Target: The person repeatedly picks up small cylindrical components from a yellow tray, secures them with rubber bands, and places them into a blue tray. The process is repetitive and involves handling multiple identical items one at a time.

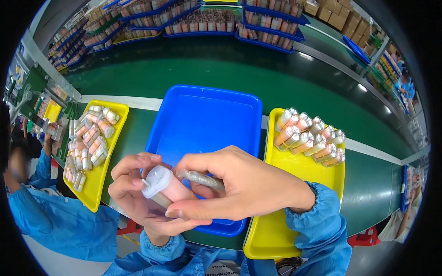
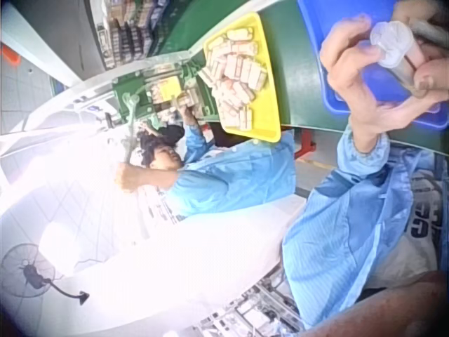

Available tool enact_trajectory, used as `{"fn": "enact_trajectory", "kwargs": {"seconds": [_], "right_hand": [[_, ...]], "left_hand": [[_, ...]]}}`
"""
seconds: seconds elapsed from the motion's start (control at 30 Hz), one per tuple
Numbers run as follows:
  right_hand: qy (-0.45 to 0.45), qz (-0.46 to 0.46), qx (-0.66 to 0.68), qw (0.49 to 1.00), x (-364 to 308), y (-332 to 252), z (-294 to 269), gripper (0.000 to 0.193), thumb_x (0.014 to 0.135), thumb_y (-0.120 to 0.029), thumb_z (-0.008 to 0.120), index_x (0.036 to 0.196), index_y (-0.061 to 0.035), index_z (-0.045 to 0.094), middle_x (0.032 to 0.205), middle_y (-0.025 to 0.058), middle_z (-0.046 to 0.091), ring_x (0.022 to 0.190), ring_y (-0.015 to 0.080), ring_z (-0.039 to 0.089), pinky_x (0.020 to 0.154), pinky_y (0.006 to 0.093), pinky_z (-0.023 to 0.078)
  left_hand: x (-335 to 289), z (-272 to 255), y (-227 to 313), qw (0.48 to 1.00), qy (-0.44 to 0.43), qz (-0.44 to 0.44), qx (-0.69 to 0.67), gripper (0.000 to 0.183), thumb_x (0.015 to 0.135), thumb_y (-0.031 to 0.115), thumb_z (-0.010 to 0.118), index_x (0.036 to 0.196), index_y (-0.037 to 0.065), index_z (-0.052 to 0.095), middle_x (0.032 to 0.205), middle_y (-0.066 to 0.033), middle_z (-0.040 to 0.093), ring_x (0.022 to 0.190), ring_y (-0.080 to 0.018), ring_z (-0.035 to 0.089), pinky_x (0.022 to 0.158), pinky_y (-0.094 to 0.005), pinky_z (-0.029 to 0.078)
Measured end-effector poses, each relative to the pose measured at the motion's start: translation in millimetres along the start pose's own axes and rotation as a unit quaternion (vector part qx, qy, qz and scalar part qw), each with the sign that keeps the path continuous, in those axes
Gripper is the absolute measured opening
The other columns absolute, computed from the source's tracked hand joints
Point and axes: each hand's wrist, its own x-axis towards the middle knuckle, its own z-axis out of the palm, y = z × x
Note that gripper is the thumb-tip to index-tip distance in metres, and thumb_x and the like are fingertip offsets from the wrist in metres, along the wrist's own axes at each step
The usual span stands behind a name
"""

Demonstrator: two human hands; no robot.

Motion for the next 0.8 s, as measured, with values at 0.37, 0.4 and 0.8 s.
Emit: {"fn": "enact_trajectory", "kwargs": {"seconds": [0.37, 0.4, 0.8], "right_hand": [[0.044, 0.0, 0.083, 0.996, 2, 12, 7, 0.032, 0.087, -0.034, 0.074, 0.094, -0.0038, 0.065, 0.064, 0.0012, 0.053, 0.057, 0.0079, 0.045, 0.049, 0.0264, 0.034], [0.043, -0.001, 0.081, 0.996, 2, 12, 7, 0.032, 0.087, -0.034, 0.073, 0.095, -0.0037, 0.065, 0.064, 0.0014, 0.053, 0.057, 0.0079, 0.046, 0.049, 0.0264, 0.034], [0.053, -0.074, 0.09, 0.992, 6, 23, 13, 0.033, 0.089, -0.033, 0.071, 0.101, -0.0021, 0.064, 0.071, 0.0041, 0.059, 0.061, 0.0105, 0.05, 0.053, 0.0277, 0.039]], "left_hand": [[7, -1, 18, 0.996, -0.022, -0.084, 0.033, 0.09, 0.048, 0.023, 0.098, 0.123, 0.003, 0.053, 0.114, -0.0142, 0.053, 0.1, -0.0255, 0.059, 0.082, -0.0356, 0.052], [9, -3, 19, 0.995, -0.03, -0.084, 0.039, 0.089, 0.048, 0.023, 0.098, 0.123, 0.003, 0.054, 0.114, -0.0142, 0.053, 0.1, -0.0254, 0.059, 0.083, -0.0356, 0.052], [3, -4, 12, 0.996, -0.026, -0.082, 0.014, 0.092, 0.048, 0.023, 0.098, 0.124, 0.002, 0.052, 0.116, -0.0145, 0.052, 0.101, -0.0256, 0.058, 0.083, -0.0371, 0.052]]}}
